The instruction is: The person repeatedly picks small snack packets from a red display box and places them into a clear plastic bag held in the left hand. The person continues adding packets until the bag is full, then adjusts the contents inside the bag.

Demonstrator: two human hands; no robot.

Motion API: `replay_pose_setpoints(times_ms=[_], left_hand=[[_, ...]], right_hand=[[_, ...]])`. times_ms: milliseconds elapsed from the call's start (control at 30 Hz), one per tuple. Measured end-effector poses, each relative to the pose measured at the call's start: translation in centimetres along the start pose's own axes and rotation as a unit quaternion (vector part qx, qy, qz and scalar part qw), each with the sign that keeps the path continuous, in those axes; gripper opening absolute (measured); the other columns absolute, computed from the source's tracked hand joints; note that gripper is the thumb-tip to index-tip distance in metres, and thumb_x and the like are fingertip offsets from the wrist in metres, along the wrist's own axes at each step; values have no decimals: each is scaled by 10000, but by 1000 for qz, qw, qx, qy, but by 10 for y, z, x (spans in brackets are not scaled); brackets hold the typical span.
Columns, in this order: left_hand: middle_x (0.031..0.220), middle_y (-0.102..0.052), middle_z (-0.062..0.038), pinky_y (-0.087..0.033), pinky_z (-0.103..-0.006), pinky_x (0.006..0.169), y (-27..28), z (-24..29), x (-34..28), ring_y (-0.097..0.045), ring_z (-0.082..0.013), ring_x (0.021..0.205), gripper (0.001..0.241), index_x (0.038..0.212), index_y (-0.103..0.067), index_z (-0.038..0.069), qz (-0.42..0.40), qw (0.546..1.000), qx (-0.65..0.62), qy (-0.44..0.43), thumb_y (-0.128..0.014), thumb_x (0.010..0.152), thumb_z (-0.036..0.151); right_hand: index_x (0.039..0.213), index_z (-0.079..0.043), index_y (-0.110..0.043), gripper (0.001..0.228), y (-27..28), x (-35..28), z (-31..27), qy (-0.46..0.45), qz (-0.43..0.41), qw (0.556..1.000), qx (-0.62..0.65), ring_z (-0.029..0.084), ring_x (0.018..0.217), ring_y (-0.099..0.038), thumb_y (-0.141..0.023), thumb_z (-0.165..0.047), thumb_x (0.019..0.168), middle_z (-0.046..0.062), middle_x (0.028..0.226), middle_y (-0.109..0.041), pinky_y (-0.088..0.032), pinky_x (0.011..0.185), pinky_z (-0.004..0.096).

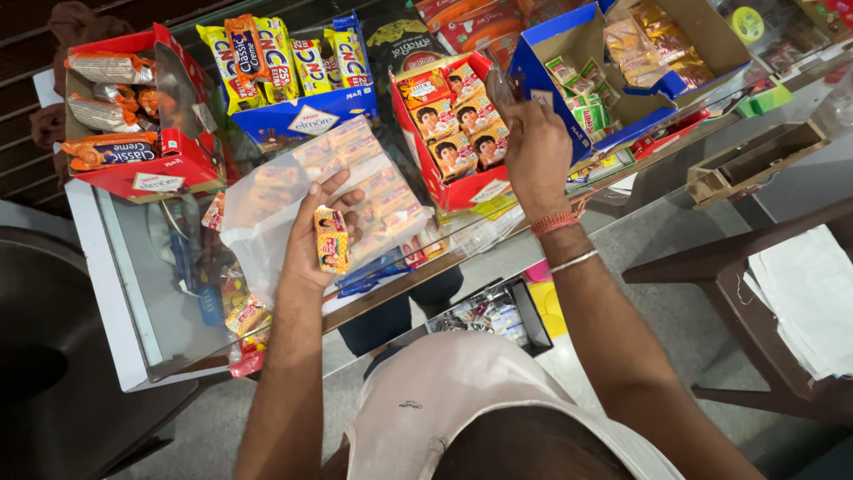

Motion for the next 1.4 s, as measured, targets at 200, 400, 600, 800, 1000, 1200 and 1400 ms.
replay_pose_setpoints(times_ms=[200,400,600,800,1000,1200,1400], left_hand=[[1145,-660,-122,-499,-294,629,1,-1,1,-595,-154,727,575,1427,-548,73,-4,1000,-4,1,-644,1005,452],[1149,-660,-122,-485,-287,617,0,0,0,-582,-151,711,573,1426,-553,75,-8,1000,-6,4,-649,1008,454],[1147,-658,-119,-482,-293,610,0,0,1,-583,-155,710,573,1423,-557,75,-8,1000,-2,7,-648,1004,455],[1134,-674,-117,-501,-304,622,3,-1,2,-616,-167,746,571,1417,-556,71,-3,1000,-7,7,-633,1012,465],[1116,-686,-129,-583,-347,725,11,-5,5,-676,-208,831,594,1414,-568,52,37,999,1,-10,-579,1029,505],[1176,-685,-141,-615,-396,810,8,-9,2,-710,-244,975,549,1404,-581,63,34,998,-23,-38,-571,1053,484],[1189,-695,-141,-619,-444,868,-2,-13,-1,-707,-264,1029,469,1329,-580,86,46,996,-37,-62,-581,1015,434]], right_hand=[[1002,-53,-700,50,-8,-9,5,-12,-48,995,-85,409,823,-667,-665,-77,974,190,882,-712,-526,741,510],[987,-57,-706,66,-15,-8,20,-22,-59,996,-55,409,828,-689,-689,-71,925,171,879,-734,-530,709,514],[1096,-51,-696,158,-6,-8,18,-19,-10,999,45,350,880,-719,-685,-28,940,139,982,-743,-575,728,458],[1199,-49,-661,187,12,-18,-43,-23,48,992,112,262,765,-626,-699,-62,1016,100,1038,-670,-524,656,387],[1239,-70,-606,299,6,-50,-138,59,-51,964,253,230,922,-633,-750,-63,977,105,1224,-654,-542,807,350],[1482,-43,-448,753,-7,-67,-175,125,-199,924,303,406,1257,-554,-834,-133,842,226,1348,-521,-508,1034,441],[1480,-62,-463,797,-30,-73,-167,84,-231,923,297,397,1272,-568,-844,-76,780,214,1367,-524,-541,1015,403]])
Point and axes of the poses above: each hand's wrist, its own x-axis towards the middle knuckle, its own y-axis out of the back of the hand, z = x × y, the point moved 1 cm from there along x, towards the middle knuckle
